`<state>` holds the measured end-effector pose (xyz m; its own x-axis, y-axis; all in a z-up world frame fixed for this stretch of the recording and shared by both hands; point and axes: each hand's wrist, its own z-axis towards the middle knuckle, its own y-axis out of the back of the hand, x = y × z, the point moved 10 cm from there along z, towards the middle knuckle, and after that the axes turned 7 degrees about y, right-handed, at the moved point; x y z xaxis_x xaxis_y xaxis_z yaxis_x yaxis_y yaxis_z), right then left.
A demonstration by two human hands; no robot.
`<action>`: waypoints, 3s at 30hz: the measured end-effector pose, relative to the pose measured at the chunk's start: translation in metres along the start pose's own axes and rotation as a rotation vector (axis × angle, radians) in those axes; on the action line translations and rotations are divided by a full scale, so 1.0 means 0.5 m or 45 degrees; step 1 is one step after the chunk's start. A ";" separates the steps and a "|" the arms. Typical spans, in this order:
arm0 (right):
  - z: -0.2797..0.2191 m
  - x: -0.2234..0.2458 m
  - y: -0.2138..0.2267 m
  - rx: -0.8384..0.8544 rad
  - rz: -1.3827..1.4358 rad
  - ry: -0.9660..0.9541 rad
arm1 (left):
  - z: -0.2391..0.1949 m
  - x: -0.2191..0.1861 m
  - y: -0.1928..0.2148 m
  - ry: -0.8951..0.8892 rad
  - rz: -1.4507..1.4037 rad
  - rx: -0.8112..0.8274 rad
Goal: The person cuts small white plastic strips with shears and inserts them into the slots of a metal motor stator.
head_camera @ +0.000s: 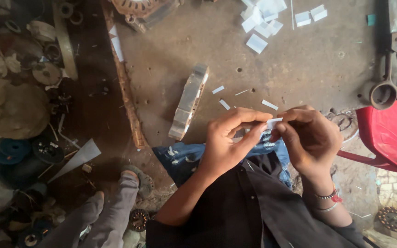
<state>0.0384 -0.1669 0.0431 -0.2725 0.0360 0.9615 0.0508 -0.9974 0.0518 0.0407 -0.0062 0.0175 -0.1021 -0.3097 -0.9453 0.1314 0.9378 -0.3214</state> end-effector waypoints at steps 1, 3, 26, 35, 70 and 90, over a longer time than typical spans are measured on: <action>-0.003 0.000 0.000 -0.011 -0.032 -0.002 | -0.001 0.004 0.001 -0.020 0.016 -0.005; -0.009 -0.003 -0.002 0.031 0.001 0.008 | -0.001 0.013 0.000 -0.035 -0.004 -0.012; 0.018 0.079 -0.128 0.345 -0.542 0.303 | -0.113 -0.123 0.069 -0.392 0.571 -0.377; 0.071 0.039 -0.240 0.368 -0.553 0.357 | -0.250 -0.161 0.189 -0.835 0.970 -1.155; 0.094 -0.003 -0.265 0.352 -0.812 0.448 | -0.103 -0.089 0.212 -0.359 1.188 -0.524; 0.085 0.024 -0.278 0.321 -0.828 0.595 | -0.097 -0.101 0.203 -0.446 1.296 -0.610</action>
<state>0.0690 -0.0252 0.0589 -0.6890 0.5139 0.5110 -0.0563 -0.7409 0.6692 0.0113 0.1120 0.0354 0.1223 0.6592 -0.7419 -0.3956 0.7180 0.5728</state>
